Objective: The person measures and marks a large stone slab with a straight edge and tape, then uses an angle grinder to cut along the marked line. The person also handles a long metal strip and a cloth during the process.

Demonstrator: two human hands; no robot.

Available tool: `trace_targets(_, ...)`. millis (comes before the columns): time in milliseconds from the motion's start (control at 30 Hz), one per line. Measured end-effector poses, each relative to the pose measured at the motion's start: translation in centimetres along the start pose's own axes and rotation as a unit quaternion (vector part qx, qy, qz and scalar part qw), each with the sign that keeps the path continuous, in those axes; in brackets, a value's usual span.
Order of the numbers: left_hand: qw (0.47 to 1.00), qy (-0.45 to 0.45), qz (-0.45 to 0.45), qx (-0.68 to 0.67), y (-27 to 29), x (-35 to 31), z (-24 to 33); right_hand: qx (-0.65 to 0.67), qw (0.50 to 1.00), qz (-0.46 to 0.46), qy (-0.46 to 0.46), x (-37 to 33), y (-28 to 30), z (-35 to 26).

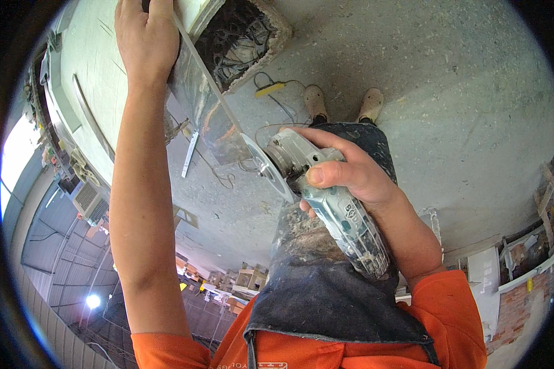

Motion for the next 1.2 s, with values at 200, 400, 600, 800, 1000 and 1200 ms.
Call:
trace_targets(200,1.000,-0.005,0.003,0.007,0.0,0.1,0.2,0.001,1.000,0.002,0.000,0.2,0.1,0.2)
trace_targets(400,1.000,-0.004,0.005,0.005,0.0,-0.1,0.2,-0.002,1.000,0.001,0.000,0.1,0.2,0.2)
trace_targets(600,1.000,-0.007,0.013,0.011,0.1,0.0,-0.1,-0.004,1.000,0.001,0.006,0.1,0.2,0.4)
trace_targets(800,1.000,0.006,0.006,0.007,-0.2,0.2,-0.4,-0.005,1.000,0.001,-0.003,-0.2,0.8,1.3)
trace_targets(1000,1.000,-0.001,0.006,-0.013,-0.5,0.3,-0.4,0.001,1.000,-0.002,0.000,-0.4,1.1,1.5)
trace_targets(1200,1.000,0.006,0.004,-0.024,-0.5,0.2,-0.5,0.008,1.000,0.005,-0.009,-0.7,1.1,1.2)
Point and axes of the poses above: each hand's wrist, its own x-axis towards the middle knuckle, its own y-axis out of the back of the hand, z = x × y, the point moved 9 cm from there along x, towards the middle knuckle, and after that the axes turned 14 degrees about z, right-handed, at the moved point
